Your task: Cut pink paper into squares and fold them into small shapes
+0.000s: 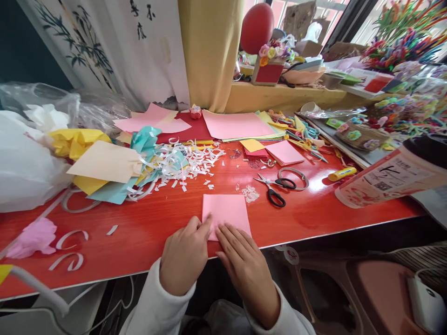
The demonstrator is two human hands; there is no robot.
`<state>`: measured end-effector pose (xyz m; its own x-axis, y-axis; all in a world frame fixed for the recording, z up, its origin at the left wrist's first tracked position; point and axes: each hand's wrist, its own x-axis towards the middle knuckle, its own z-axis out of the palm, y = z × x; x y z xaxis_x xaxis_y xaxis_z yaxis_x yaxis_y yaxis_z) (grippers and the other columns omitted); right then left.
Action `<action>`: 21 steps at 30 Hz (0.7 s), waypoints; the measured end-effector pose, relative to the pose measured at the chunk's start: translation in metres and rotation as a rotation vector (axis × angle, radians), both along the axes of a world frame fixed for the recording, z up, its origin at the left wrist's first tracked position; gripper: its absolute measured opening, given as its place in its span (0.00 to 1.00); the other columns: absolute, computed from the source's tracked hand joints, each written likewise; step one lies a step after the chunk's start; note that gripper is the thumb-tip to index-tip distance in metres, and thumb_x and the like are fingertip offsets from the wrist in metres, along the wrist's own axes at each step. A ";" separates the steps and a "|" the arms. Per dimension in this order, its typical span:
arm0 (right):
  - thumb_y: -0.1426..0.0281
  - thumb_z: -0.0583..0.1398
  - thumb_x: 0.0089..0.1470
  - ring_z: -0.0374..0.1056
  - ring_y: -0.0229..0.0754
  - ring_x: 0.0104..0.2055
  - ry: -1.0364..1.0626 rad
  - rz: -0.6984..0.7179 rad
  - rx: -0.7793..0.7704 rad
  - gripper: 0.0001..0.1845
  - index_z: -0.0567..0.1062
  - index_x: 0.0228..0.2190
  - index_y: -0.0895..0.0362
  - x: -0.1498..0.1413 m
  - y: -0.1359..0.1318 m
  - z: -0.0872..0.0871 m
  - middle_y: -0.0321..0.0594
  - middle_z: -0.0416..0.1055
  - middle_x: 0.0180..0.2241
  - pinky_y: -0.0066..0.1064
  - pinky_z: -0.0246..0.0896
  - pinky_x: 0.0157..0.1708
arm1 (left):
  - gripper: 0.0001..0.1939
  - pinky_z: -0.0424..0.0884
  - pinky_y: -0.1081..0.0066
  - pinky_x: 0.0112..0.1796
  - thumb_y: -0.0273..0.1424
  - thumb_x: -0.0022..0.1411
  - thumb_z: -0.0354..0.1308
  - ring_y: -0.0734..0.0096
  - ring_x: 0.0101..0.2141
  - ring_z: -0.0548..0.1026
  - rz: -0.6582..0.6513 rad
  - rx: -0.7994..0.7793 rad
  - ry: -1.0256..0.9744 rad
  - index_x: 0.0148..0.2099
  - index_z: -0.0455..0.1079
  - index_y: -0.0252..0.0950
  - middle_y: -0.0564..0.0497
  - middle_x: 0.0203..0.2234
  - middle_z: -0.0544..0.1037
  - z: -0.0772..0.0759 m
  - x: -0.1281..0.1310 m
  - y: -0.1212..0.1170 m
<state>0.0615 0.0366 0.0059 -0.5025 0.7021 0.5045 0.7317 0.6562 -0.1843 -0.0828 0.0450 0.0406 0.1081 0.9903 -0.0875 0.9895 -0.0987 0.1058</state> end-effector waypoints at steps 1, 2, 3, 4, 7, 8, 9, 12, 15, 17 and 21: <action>0.67 0.52 0.55 0.60 0.42 0.52 -0.012 0.007 -0.005 0.19 0.67 0.47 0.62 0.001 0.000 0.001 0.43 0.65 0.49 0.37 0.60 0.48 | 0.21 0.61 0.71 0.26 0.29 0.62 0.38 0.69 0.29 0.72 0.007 -0.003 -0.003 0.57 0.55 0.43 0.51 0.32 0.70 0.000 0.000 0.000; 0.65 0.52 0.55 0.60 0.42 0.52 -0.023 0.014 -0.011 0.21 0.66 0.47 0.62 0.001 0.000 0.002 0.43 0.64 0.50 0.37 0.60 0.48 | 0.21 0.61 0.71 0.26 0.30 0.62 0.38 0.69 0.30 0.72 0.014 -0.006 -0.007 0.57 0.55 0.43 0.51 0.32 0.69 0.001 0.001 0.000; 0.64 0.52 0.55 0.59 0.42 0.53 -0.033 0.019 -0.017 0.21 0.66 0.48 0.62 0.002 0.001 0.003 0.43 0.64 0.50 0.37 0.60 0.49 | 0.21 0.62 0.71 0.26 0.30 0.62 0.39 0.69 0.30 0.72 0.019 -0.010 -0.011 0.57 0.55 0.43 0.51 0.31 0.69 0.001 0.001 0.000; 0.64 0.51 0.55 0.59 0.42 0.53 -0.042 0.023 -0.023 0.22 0.66 0.48 0.63 0.003 0.001 0.004 0.43 0.64 0.50 0.36 0.59 0.49 | 0.21 0.62 0.71 0.27 0.30 0.62 0.39 0.69 0.30 0.72 0.023 -0.012 -0.014 0.57 0.55 0.43 0.51 0.31 0.69 0.001 0.001 -0.001; 0.65 0.50 0.56 0.58 0.41 0.53 -0.061 0.028 -0.052 0.21 0.66 0.48 0.62 0.005 0.001 0.005 0.42 0.63 0.50 0.35 0.58 0.50 | 0.21 0.62 0.72 0.26 0.30 0.62 0.39 0.70 0.30 0.72 0.026 -0.010 -0.007 0.57 0.55 0.43 0.51 0.31 0.69 0.002 0.002 -0.001; 0.65 0.50 0.56 0.58 0.41 0.54 -0.064 0.030 -0.064 0.21 0.66 0.48 0.62 0.005 0.001 0.004 0.41 0.63 0.51 0.35 0.58 0.50 | 0.21 0.62 0.72 0.26 0.30 0.62 0.39 0.70 0.30 0.72 0.024 -0.004 0.002 0.57 0.55 0.43 0.51 0.31 0.69 0.002 0.002 -0.002; 0.65 0.50 0.56 0.58 0.41 0.54 -0.067 0.033 -0.076 0.21 0.65 0.48 0.61 0.005 0.001 0.004 0.41 0.62 0.51 0.35 0.57 0.51 | 0.21 0.63 0.72 0.26 0.30 0.62 0.39 0.70 0.30 0.72 0.023 0.004 0.014 0.57 0.55 0.42 0.51 0.32 0.69 0.002 0.002 -0.002; 0.65 0.49 0.56 0.57 0.40 0.55 -0.065 0.041 -0.103 0.21 0.65 0.49 0.60 0.006 0.002 0.004 0.40 0.61 0.52 0.35 0.56 0.52 | 0.21 0.64 0.73 0.27 0.29 0.62 0.40 0.70 0.30 0.72 0.007 0.042 0.045 0.57 0.55 0.41 0.50 0.32 0.69 0.001 0.002 -0.004; 0.64 0.49 0.56 0.56 0.41 0.55 -0.071 0.044 -0.123 0.21 0.65 0.49 0.60 0.007 0.002 0.006 0.40 0.61 0.52 0.35 0.57 0.52 | 0.20 0.65 0.72 0.25 0.28 0.61 0.42 0.71 0.27 0.72 0.000 0.119 0.078 0.56 0.57 0.42 0.50 0.29 0.69 -0.003 0.005 -0.007; 0.63 0.49 0.56 0.56 0.41 0.55 -0.087 0.051 -0.135 0.22 0.64 0.49 0.60 0.007 0.002 0.008 0.41 0.60 0.52 0.36 0.57 0.52 | 0.19 0.65 0.72 0.23 0.28 0.60 0.44 0.71 0.25 0.71 0.040 0.242 0.105 0.54 0.61 0.42 0.49 0.30 0.69 -0.006 0.009 -0.010; 0.62 0.48 0.56 0.56 0.43 0.55 -0.112 0.073 -0.126 0.23 0.64 0.49 0.61 0.009 0.003 0.009 0.41 0.59 0.53 0.37 0.58 0.51 | 0.15 0.68 0.62 0.38 0.24 0.60 0.43 0.63 0.35 0.72 -0.073 0.614 0.093 0.44 0.69 0.32 0.42 0.37 0.72 -0.017 0.015 -0.017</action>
